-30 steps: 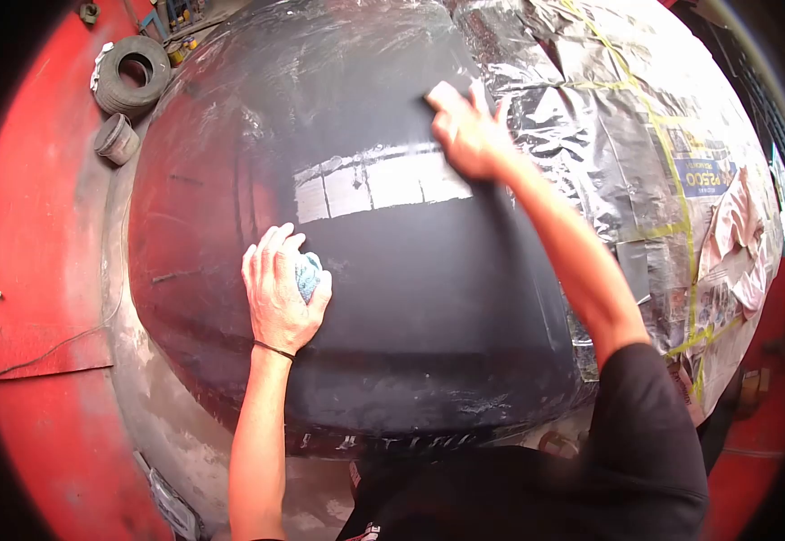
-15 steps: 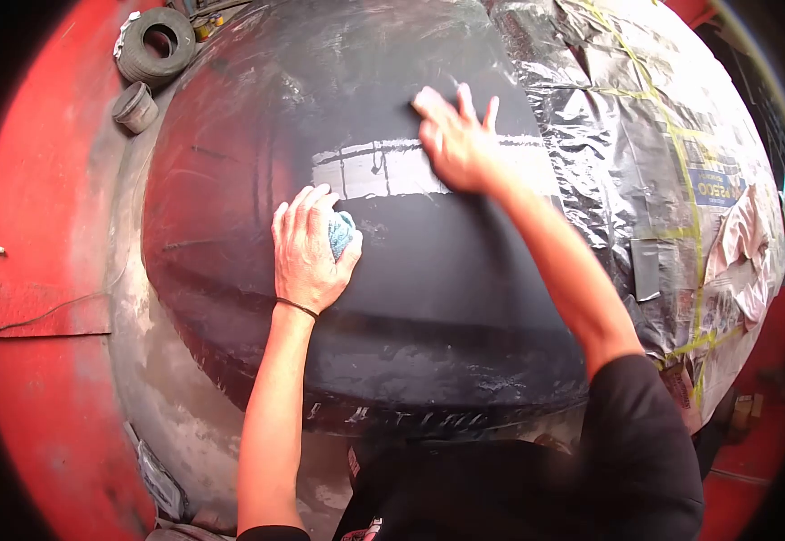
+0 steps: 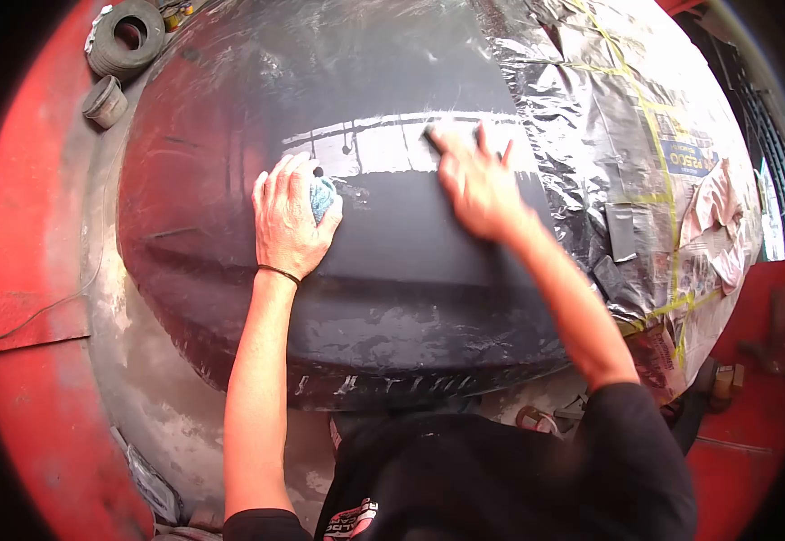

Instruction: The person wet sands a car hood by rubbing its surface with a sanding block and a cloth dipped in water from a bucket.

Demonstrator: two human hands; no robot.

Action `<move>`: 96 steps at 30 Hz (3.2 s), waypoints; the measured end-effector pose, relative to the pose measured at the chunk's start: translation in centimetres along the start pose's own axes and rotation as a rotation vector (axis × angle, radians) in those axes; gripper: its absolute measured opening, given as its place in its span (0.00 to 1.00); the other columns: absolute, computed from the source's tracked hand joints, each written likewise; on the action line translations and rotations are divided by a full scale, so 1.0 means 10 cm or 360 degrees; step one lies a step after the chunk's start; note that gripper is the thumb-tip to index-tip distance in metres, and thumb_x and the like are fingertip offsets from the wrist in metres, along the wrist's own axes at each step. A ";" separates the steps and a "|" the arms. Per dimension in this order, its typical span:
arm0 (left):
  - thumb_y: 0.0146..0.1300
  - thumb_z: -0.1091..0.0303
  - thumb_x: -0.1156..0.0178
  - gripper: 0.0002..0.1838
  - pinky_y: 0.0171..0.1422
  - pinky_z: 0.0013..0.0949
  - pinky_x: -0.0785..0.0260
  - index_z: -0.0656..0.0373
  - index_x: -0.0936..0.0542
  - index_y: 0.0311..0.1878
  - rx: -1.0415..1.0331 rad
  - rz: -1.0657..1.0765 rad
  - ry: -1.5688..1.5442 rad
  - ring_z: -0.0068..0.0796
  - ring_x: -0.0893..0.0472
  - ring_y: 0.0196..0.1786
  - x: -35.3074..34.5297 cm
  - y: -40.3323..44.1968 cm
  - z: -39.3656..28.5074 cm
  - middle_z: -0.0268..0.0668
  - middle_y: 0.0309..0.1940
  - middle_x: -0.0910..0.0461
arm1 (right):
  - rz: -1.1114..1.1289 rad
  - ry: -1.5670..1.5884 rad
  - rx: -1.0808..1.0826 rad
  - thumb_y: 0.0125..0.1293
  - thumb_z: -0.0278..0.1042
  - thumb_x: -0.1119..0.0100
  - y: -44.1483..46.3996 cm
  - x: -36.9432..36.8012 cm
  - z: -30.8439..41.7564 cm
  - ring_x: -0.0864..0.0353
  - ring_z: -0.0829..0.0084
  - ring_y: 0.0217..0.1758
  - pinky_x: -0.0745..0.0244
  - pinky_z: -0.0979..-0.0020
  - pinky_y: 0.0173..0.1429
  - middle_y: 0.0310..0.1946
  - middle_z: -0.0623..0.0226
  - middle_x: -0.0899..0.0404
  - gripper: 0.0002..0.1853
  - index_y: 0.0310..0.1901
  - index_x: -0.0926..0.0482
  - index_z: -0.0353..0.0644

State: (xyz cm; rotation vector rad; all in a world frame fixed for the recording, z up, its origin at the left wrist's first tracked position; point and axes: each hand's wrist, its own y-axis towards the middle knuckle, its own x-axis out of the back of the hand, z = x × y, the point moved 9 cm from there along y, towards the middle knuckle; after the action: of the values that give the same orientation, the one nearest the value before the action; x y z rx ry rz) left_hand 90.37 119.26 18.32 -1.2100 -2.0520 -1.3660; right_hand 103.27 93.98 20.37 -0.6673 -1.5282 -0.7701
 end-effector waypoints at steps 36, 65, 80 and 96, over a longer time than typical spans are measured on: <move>0.72 0.57 0.28 0.35 0.84 0.56 0.39 0.57 0.26 0.78 -0.0086 -0.0119 -0.0065 0.51 0.22 0.74 -0.02 0.00 0.04 0.48 0.71 0.20 | -0.0395 0.1248 -0.0416 0.78 0.20 0.43 -1.81 0.74 0.48 0.23 0.46 0.83 0.39 0.46 0.91 0.79 0.45 0.23 0.32 0.82 0.28 0.38; 0.73 0.63 0.29 0.33 0.86 0.54 0.37 0.59 0.25 0.79 -0.0009 -0.0021 -0.0042 0.53 0.23 0.77 -0.01 0.05 -0.05 0.48 0.73 0.20 | 0.0302 0.0148 0.0204 0.88 0.47 0.59 -1.43 0.29 -0.56 0.53 0.56 0.97 0.79 0.25 0.92 0.92 0.64 0.42 0.34 0.90 0.39 0.49; 0.73 0.71 0.26 0.12 0.50 0.42 0.14 0.54 0.10 0.57 -0.0056 -0.0063 -0.0555 0.43 0.08 0.45 0.01 0.27 -0.73 0.40 0.49 0.08 | 0.0155 0.0153 0.0392 0.86 0.47 0.57 -0.74 0.09 0.45 0.51 0.57 0.97 0.71 0.26 0.93 0.91 0.60 0.41 0.35 0.89 0.38 0.44; 0.70 0.54 0.31 0.11 0.39 0.54 0.19 0.51 0.14 0.43 0.0196 -0.0279 -0.0290 0.54 0.09 0.36 -0.11 0.86 -0.45 0.47 0.30 0.12 | 0.0301 -0.0196 0.0582 0.85 0.43 0.59 0.10 -0.15 1.03 0.47 0.58 0.95 0.67 0.21 0.92 0.87 0.62 0.34 0.32 0.86 0.34 0.49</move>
State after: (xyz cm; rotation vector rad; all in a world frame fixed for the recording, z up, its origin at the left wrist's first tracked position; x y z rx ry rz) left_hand 97.42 116.11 24.23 -1.1624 -2.3809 -1.2207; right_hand 97.93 102.74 18.59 -0.5810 -1.6365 -0.2994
